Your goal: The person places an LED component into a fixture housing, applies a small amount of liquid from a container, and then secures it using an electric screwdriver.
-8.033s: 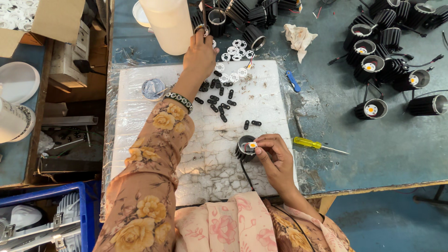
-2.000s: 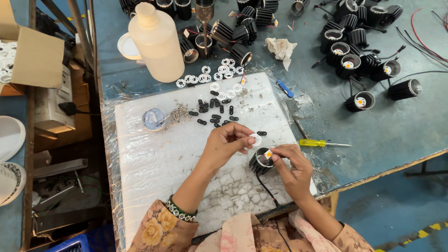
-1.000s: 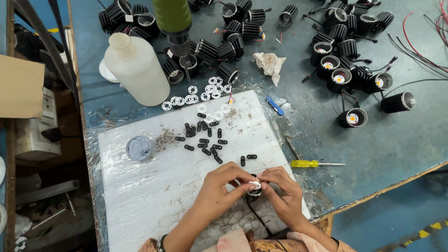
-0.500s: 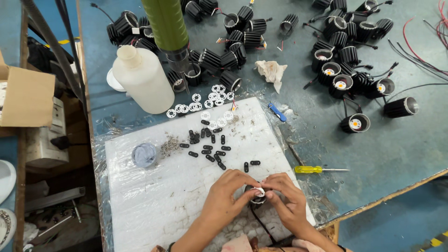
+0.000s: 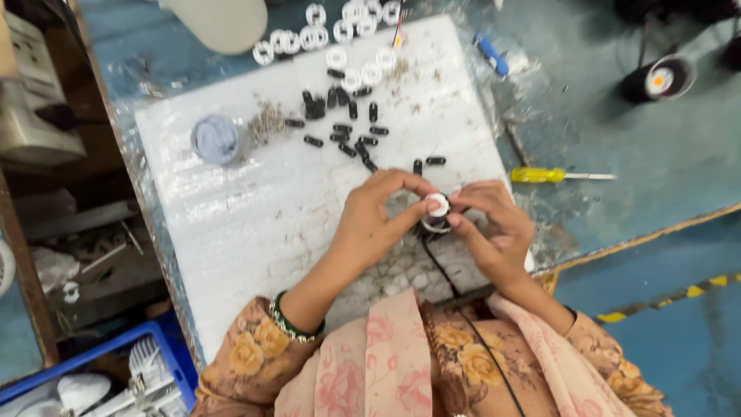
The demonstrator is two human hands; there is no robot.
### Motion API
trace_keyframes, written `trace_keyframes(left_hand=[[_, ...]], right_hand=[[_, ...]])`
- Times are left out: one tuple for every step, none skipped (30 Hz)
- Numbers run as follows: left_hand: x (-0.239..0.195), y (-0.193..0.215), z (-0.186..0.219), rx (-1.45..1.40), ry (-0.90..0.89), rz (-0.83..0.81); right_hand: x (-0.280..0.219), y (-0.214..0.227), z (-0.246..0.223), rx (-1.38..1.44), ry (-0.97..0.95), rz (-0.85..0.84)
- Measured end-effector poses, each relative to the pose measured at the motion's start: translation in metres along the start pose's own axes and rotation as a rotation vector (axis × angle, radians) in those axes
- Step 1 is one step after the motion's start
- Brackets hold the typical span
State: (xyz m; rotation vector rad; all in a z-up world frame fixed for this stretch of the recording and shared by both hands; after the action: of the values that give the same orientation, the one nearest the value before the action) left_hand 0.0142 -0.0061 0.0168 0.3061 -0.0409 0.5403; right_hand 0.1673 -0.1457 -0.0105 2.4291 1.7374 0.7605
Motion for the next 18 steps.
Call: trace_keyframes(left_hand=[[-0.003,-0.001,0.0,-0.036,0.014,-0.009],[-0.002,-0.001,0.0,-0.067,0.018,-0.017],[-0.003,-0.001,0.001,-0.098,0.022,-0.026],[-0.002,-0.001,0.0,-0.154,0.045,-0.042],[-0.001,-0.002,-0.002,-0.21,0.068,-0.057],[0.0,-0.003,-0.004,-0.266,0.094,-0.072],[0.0,-0.002,-0.006,-0.277,0.09,-0.09],[0.001,-0.002,-0.008,-0.288,0.086,-0.109],[0.001,-0.001,-0.009,-0.299,0.082,-0.127],[0.001,-0.001,-0.01,-0.297,0.08,-0.127],[0.0,-0.002,-0.011,-0.295,0.078,-0.128],[0.0,-0.002,-0.011,-0.294,0.075,-0.129],[0.001,-0.002,-0.01,-0.282,0.065,-0.128],[0.001,-0.002,-0.01,-0.27,0.053,-0.127],[0.001,-0.001,-0.009,-0.258,0.041,-0.125],[0.0,-0.002,-0.007,-0.251,0.029,-0.116],[-0.001,-0.002,-0.005,-0.245,0.016,-0.108],[-0.002,-0.003,-0.002,-0.237,0.003,-0.098]], right_hand=[[-0.002,0.0,-0.002,0.006,-0.006,-0.001],[-0.001,0.0,-0.003,0.007,-0.003,0.002],[-0.001,-0.001,-0.004,0.01,-0.013,0.002],[-0.001,0.0,-0.004,0.011,-0.017,0.004],[-0.001,0.0,-0.004,0.012,-0.022,0.006],[-0.002,0.001,-0.002,0.062,-0.052,0.012],[-0.003,0.001,0.0,0.112,-0.081,0.018],[-0.004,0.001,0.002,0.162,-0.111,0.024],[-0.005,0.0,0.003,0.19,-0.128,0.028],[-0.006,0.0,0.004,0.217,-0.143,0.034],[-0.007,-0.001,0.005,0.245,-0.159,0.04],[-0.008,-0.001,0.004,0.245,-0.157,0.042],[-0.008,-0.003,0.004,0.246,-0.155,0.043],[-0.008,-0.004,0.003,0.246,-0.153,0.044],[-0.008,-0.004,0.002,0.235,-0.155,0.041],[-0.008,-0.004,0.0,0.224,-0.157,0.037],[-0.008,-0.004,-0.001,0.213,-0.16,0.033],[-0.007,-0.005,-0.003,0.189,-0.146,0.03]])
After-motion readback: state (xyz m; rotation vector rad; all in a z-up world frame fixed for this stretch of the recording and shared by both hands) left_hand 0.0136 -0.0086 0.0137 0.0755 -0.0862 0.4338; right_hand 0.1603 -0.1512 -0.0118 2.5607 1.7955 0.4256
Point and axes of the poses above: each hand's wrist, its own x-axis towards the middle knuckle, its own y-axis out of the back of the hand, z = x × y, the point moved 2 cm from there along x, towards the middle knuckle, and after that the axes turned 12 degrees about -z, right-handed, at the moved point
